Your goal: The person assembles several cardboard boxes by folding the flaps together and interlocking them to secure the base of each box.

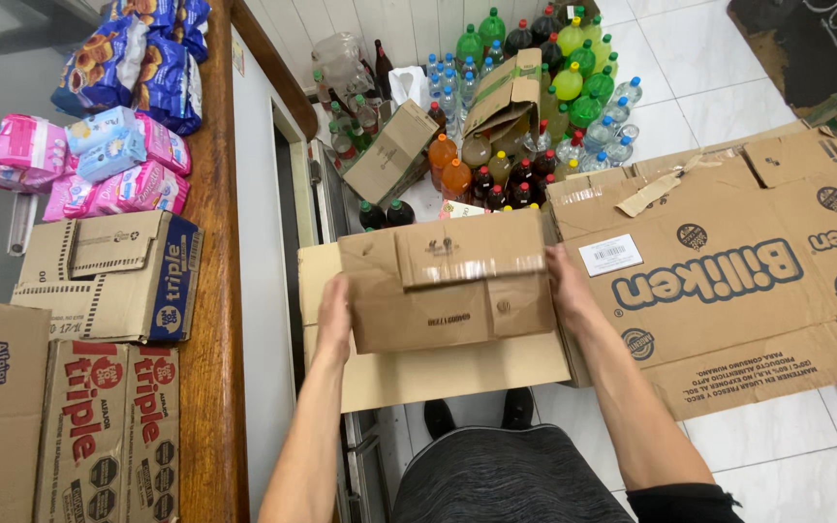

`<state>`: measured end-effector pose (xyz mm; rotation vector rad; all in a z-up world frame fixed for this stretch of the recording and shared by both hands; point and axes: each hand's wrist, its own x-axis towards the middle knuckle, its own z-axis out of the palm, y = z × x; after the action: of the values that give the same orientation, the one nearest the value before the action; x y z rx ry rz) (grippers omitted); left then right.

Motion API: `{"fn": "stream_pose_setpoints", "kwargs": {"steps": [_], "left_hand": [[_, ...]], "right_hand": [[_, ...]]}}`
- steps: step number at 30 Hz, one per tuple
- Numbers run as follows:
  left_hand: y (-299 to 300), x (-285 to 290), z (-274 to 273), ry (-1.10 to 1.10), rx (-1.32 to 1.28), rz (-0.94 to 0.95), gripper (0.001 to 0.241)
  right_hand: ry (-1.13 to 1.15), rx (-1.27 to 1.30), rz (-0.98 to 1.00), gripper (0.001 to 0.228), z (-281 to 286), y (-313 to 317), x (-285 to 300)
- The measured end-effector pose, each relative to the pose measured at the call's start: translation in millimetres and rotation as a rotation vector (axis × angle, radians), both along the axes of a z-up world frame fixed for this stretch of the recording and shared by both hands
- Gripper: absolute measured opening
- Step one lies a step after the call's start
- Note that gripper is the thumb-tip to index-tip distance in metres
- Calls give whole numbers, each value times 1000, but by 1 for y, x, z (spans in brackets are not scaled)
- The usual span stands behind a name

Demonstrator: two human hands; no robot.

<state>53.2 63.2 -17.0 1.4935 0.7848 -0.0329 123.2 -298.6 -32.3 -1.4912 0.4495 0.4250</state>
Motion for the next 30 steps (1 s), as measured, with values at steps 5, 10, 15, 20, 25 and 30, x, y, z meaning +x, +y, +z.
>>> {"fn": "stream_pose_setpoints", "kwargs": {"steps": [5,10,15,20,25,30], "left_hand": [[28,-8,-20,-217,-306,134,51],[5,-9,0,-170,-129,7,74],[17,-17,-95,-35,-260,17,71],[15,-26,-113,36,-214,23,60],[9,-27,-128,37,-124,54,46],[29,-34,-111,-140,178,77,66]], "right_hand": [[-213,263,-127,73,-45,-25,22],[-329,234,-63,59,-73,-9,23],[-105,162,-169,42,-123,1,9],[53,187,-163,51,-164,-13,10],[64,235,-225,49,-190,-16,4],[-46,160,-131,63,-161,-25,3]]}}
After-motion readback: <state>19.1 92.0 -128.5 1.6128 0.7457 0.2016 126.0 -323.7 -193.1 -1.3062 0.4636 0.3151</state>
